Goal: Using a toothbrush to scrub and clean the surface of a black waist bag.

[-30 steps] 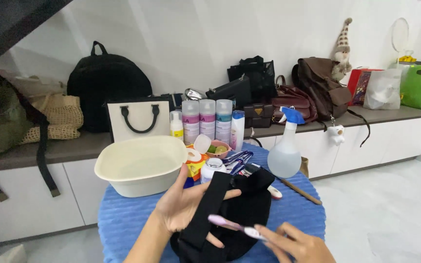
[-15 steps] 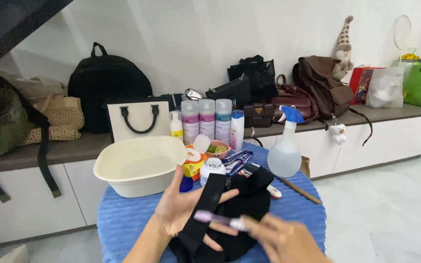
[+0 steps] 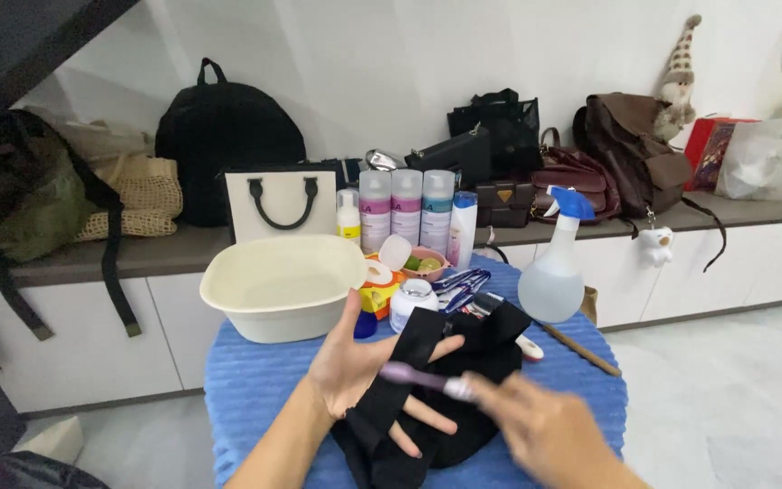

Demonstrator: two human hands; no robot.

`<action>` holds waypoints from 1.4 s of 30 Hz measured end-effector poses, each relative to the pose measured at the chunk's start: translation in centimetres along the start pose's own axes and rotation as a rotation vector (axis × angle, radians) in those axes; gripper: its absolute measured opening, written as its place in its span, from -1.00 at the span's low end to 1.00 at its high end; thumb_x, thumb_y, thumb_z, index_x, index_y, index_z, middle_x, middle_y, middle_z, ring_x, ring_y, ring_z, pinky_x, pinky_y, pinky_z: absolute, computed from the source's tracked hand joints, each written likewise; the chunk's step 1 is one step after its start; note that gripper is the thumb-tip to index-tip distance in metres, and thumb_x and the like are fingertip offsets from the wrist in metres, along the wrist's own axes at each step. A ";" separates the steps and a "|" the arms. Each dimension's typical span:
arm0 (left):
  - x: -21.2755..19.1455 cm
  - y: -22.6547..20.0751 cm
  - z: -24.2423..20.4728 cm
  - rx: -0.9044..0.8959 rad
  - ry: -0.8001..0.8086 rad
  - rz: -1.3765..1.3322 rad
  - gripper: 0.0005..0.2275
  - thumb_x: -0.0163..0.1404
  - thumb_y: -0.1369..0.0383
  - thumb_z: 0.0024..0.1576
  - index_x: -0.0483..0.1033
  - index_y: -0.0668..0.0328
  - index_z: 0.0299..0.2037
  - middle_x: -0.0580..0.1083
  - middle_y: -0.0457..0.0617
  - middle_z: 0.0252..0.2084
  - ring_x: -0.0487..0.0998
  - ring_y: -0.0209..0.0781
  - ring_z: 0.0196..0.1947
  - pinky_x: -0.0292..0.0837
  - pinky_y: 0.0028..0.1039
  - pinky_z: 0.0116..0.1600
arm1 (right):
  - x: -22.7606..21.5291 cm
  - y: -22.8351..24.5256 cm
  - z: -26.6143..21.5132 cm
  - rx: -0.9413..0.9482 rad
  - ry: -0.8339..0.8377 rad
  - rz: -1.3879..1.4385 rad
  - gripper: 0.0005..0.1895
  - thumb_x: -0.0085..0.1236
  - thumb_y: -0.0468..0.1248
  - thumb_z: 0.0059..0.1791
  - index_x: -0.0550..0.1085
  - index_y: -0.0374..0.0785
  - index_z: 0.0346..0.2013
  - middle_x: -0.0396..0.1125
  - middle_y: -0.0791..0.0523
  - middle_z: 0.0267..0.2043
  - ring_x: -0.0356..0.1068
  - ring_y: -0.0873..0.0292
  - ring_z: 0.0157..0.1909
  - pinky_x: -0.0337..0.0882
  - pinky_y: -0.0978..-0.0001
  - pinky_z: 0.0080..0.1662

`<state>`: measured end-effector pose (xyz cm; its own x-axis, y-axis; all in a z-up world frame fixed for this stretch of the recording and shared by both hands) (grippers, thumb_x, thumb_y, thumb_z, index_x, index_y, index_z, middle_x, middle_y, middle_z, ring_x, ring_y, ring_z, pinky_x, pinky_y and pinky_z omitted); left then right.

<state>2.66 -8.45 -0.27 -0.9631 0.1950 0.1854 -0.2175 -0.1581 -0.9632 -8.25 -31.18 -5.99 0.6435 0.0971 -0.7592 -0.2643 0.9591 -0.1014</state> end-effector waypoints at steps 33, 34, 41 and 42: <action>-0.6 0.4 -0.4 0.049 0.041 -1.015 0.18 -0.34 -0.63 -0.26 -0.38 -0.37 0.59 -0.27 -0.40 0.60 -0.26 0.77 0.35 0.18 0.70 -0.03 | -2.1 -2.2 2.1 0.320 -0.052 0.141 -0.47 0.03 -0.17 0.04 0.37 0.23 0.34 0.46 0.28 -0.38 0.42 0.26 -0.47 0.41 0.36 -0.36; -0.5 0.6 -0.4 0.051 0.041 -1.017 0.18 -0.34 -0.63 -0.26 -0.38 -0.37 0.59 -0.27 -0.40 0.60 -0.26 0.77 0.35 0.18 0.70 -0.03 | -1.5 -1.8 1.1 0.318 -0.049 0.140 -0.47 0.03 -0.17 0.04 0.37 0.23 0.34 0.46 0.28 -0.38 0.42 0.26 -0.47 0.41 0.36 -0.36; -0.6 0.4 -0.3 0.053 0.042 -1.041 0.17 -0.35 -0.68 -0.24 -0.34 -0.37 0.58 -0.31 -0.29 0.61 -0.23 0.80 0.34 0.17 0.70 -0.02 | -1.1 -1.6 0.7 0.228 0.098 0.120 -0.45 -0.05 -0.14 0.03 0.32 0.29 0.35 0.45 0.26 -0.43 0.39 0.19 -0.52 0.41 0.24 -0.47; -0.7 0.4 -0.4 0.079 0.083 -0.994 0.16 -0.36 -0.65 -0.26 -0.40 -0.42 0.58 -0.33 -0.38 0.61 -0.23 0.79 0.34 0.20 0.67 0.00 | -1.6 -2.1 1.3 0.239 0.005 0.188 -0.45 0.02 -0.21 0.02 0.37 0.17 0.33 0.52 0.28 -0.41 0.34 0.26 -0.53 0.35 0.33 -0.48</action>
<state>3.34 -8.29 -0.85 -0.3244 0.3402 0.8826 -0.9309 0.0507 -0.3617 -7.82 -32.99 -3.68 0.5956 0.2780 -0.7536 -0.2013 0.9599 0.1950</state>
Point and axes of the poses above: each hand's wrist, its own z-axis towards the middle knuckle, its own x-axis out of the palm, y = z × x, the point moved 3 cm from there along z, towards the middle knuckle
